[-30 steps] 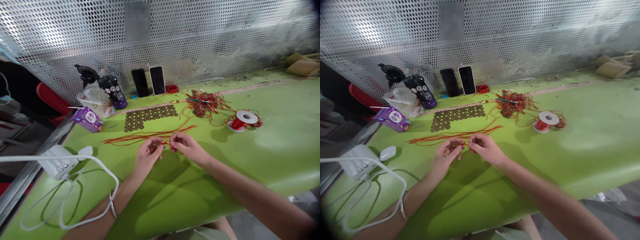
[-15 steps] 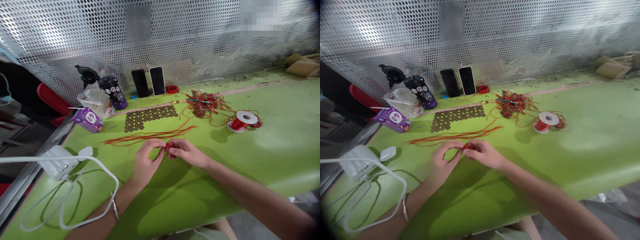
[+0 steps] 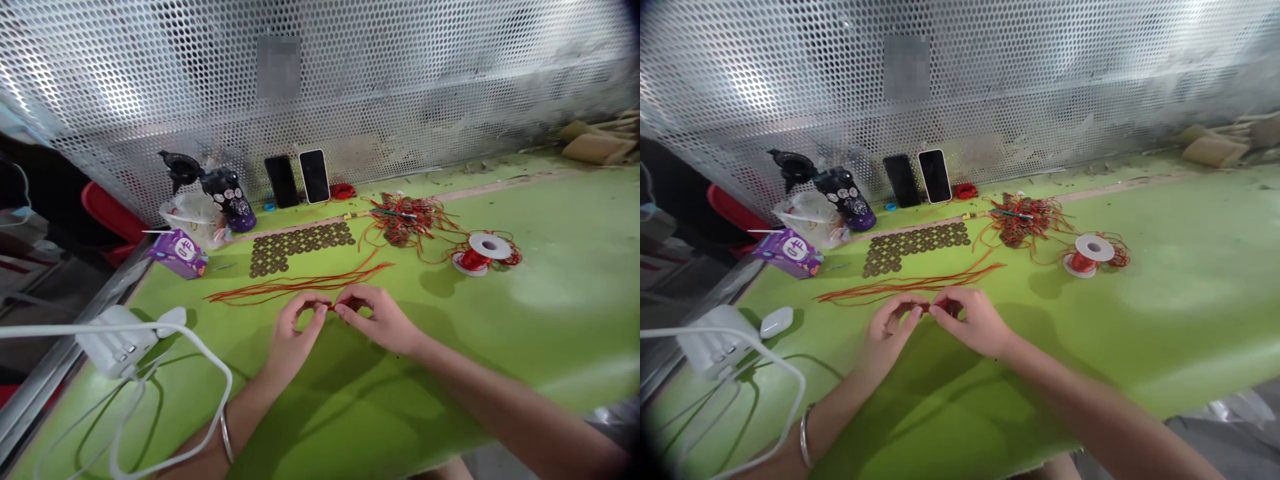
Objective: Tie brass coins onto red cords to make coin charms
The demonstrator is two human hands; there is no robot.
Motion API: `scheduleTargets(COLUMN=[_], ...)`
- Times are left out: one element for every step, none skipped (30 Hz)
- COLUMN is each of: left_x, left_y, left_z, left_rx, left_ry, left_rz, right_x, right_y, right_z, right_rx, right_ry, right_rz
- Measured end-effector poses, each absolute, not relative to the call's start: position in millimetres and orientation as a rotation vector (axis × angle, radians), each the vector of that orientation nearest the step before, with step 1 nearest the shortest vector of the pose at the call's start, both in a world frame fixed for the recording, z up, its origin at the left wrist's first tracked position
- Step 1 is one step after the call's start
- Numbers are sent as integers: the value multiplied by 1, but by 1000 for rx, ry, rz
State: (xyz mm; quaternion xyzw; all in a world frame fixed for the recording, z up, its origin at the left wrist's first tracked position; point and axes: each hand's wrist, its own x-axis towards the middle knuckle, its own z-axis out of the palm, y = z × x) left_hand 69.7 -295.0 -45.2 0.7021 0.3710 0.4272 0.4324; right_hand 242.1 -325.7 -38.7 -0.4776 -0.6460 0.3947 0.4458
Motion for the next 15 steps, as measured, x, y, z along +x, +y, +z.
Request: scheduleTargets(left_x=[70,70,70,70,70,70,70,70,70,70,70,70,70,70,70], left_y=[-294,-294,-294,-294,-295,-296,-296,-297,-297,-297,-298,-298,-298,-298,-298], left_z=[-46,-46,-46,-46,-46,-45,-45,-44,-44,-44,-45,-45,-45,-46,-46], left_rx=[1734,1715,1692,1669,1651,1639,1633,1632,1636,1638,1637,1637,1639,1645,1661], left_ry=[927,930,932,935,938,944,952,963,972,977,977,968,955,939,922], left_rz=[1062,1066,1080,1096,1112,1123,1130,1133,1132,1127,1117,1103,1085,1067,1055], right_x=[243,243,243,243,244,243,243,243,243,242,242,242,242,241,241], right_y=[-325,-325,-324,-323,-323,-322,-322,-321,-321,-321,-321,-321,-321,-321,-321], right_z=[-40,-41,-43,-45,-47,-48,-49,-50,-50,-50,-49,-49,-48,-48,-48], right_rx=[-1178,-1167,-1150,-1131,-1111,-1094,-1080,-1069,-1061,-1057,-1056,-1057,-1060,-1062,-1066], right_ry=[-1576,-1543,-1507,-1474,-1444,-1420,-1402,-1390,-1380,-1373,-1368,-1368,-1370,-1373,-1376], right_rz=[992,1026,1071,1124,1176,1224,1264,1296,1323,1340,1348,1350,1348,1343,1339])
